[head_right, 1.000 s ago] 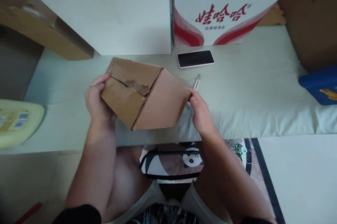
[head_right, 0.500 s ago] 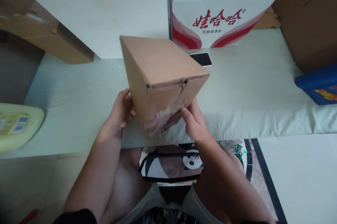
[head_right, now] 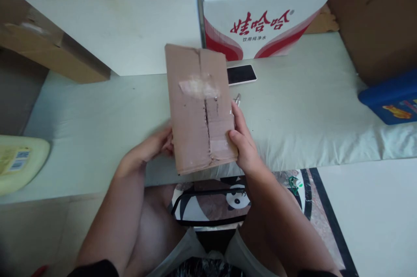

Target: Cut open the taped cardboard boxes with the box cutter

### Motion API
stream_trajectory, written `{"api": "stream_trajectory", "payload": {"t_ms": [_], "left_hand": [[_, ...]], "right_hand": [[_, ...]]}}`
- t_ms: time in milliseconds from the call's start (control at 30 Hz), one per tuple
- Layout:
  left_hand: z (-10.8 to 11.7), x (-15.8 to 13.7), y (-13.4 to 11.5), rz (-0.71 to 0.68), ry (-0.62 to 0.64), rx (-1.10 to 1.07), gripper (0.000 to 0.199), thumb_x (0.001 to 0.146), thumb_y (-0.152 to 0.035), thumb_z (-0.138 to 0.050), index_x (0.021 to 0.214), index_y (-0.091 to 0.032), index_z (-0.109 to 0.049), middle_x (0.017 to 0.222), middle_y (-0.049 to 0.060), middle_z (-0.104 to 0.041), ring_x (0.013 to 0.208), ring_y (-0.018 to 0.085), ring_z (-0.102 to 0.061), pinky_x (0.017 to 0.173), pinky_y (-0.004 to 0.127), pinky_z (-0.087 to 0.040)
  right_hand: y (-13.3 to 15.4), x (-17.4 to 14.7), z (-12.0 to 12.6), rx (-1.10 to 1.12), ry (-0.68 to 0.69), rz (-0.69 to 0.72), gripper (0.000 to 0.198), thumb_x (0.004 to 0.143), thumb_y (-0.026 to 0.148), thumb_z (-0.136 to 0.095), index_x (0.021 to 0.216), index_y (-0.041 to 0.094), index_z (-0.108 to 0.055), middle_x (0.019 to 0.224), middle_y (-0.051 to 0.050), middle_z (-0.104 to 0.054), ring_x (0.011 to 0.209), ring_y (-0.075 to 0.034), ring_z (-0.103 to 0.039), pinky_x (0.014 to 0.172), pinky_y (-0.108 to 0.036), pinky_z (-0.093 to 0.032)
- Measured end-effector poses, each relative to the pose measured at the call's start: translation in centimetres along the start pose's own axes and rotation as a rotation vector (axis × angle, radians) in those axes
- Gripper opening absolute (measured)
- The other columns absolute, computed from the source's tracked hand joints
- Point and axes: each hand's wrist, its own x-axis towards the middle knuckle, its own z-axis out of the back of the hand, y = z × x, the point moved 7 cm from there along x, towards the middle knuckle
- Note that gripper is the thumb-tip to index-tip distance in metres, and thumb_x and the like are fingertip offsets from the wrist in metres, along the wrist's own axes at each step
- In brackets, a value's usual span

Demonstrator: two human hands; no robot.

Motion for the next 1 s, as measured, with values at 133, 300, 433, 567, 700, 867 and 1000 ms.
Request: {"api": "stream_trajectory", "payload": {"t_ms": [133, 300, 433, 567, 700, 867, 1000], "left_hand": [[0.2, -0.5, -0.2, 0.012, 0.07, 0.256, 0.054, 0.102, -0.056, -0.041, 0.071, -0.02, -0.064, 0.061, 0.006, -0.07, 0.048, 0.017, -0.059, 0.05, 0.029, -0.04], [4.3, -1.0, -2.4, -0.253, -0.376, 0.149, 0.029, 0.096, -0.042, -0.055, 0.078, -0.02, -0.063, 0.071, 0.003, -0.069, 0.056, 0.014, -0.058, 0.054, 0.027, -0.043], [7.3, -3.1, -3.7, -0.84, -0.85, -0.145, 0.045, 0.089, -0.066, -0.066, 0.111, -0.027, -0.065, 0.114, 0.007, -0.076, 0.109, 0.024, -0.074, 0.084, 0.035, -0.06], [6.6, -3.7, -4.5, -1.183, -0.808, 0.02, 0.074, 0.086, -0.092, -0.051, 0.125, -0.031, -0.067, 0.146, 0.01, -0.063, 0.144, 0.034, -0.057, 0.123, 0.053, -0.045], [5.9, -3.6, -4.7, -1.157, -0.785, 0.198, 0.068, 0.082, -0.087, -0.063, 0.115, -0.029, -0.07, 0.149, 0.012, -0.056, 0.15, 0.039, -0.048, 0.126, 0.061, -0.038], [5.0, -3.8, -4.6, -1.109, -0.797, 0.129, 0.061, 0.083, -0.082, -0.064, 0.109, -0.027, -0.065, 0.147, 0.012, -0.054, 0.153, 0.041, -0.041, 0.127, 0.062, -0.034], [4.3, -4.0, -4.5, -1.086, -0.849, 0.106, 0.061, 0.084, -0.083, -0.059, 0.106, -0.026, -0.064, 0.144, 0.012, -0.054, 0.151, 0.04, -0.04, 0.126, 0.061, -0.034]], "right_hand": [[-0.1, 0.5, 0.2, 0.182, -0.013, -0.046, 0.063, 0.097, 0.06, -0.055, 0.154, 0.034, -0.051, 0.169, 0.0, -0.052, 0.158, -0.03, -0.046, 0.132, -0.05, -0.037], [0.4, 1.0, -0.4, 0.193, 0.029, -0.147, 0.062, 0.091, 0.055, -0.064, 0.147, 0.03, -0.06, 0.159, -0.003, -0.063, 0.153, -0.031, -0.053, 0.128, -0.05, -0.044], [1.0, 0.8, -2.1, 0.121, 0.154, -0.191, 0.06, 0.09, 0.06, -0.065, 0.141, 0.028, -0.066, 0.15, -0.005, -0.07, 0.143, -0.032, -0.061, 0.119, -0.05, -0.052], [1.0, 0.5, -3.3, 0.116, 0.209, -0.203, 0.061, 0.089, 0.065, -0.065, 0.134, 0.026, -0.07, 0.146, -0.008, -0.071, 0.139, -0.035, -0.063, 0.117, -0.052, -0.053], [0.8, 0.5, -3.4, 0.11, 0.188, -0.19, 0.058, 0.086, 0.066, -0.067, 0.13, 0.027, -0.071, 0.143, -0.008, -0.073, 0.136, -0.035, -0.065, 0.116, -0.054, -0.053], [0.6, 0.5, -3.4, 0.118, 0.18, -0.204, 0.062, 0.086, 0.07, -0.065, 0.13, 0.026, -0.068, 0.135, -0.01, -0.076, 0.131, -0.036, -0.068, 0.108, -0.055, -0.057], [0.6, 0.4, -3.4, 0.095, 0.188, -0.206, 0.062, 0.085, 0.07, -0.064, 0.13, 0.026, -0.067, 0.139, -0.01, -0.074, 0.131, -0.035, -0.067, 0.107, -0.053, -0.057]]}}
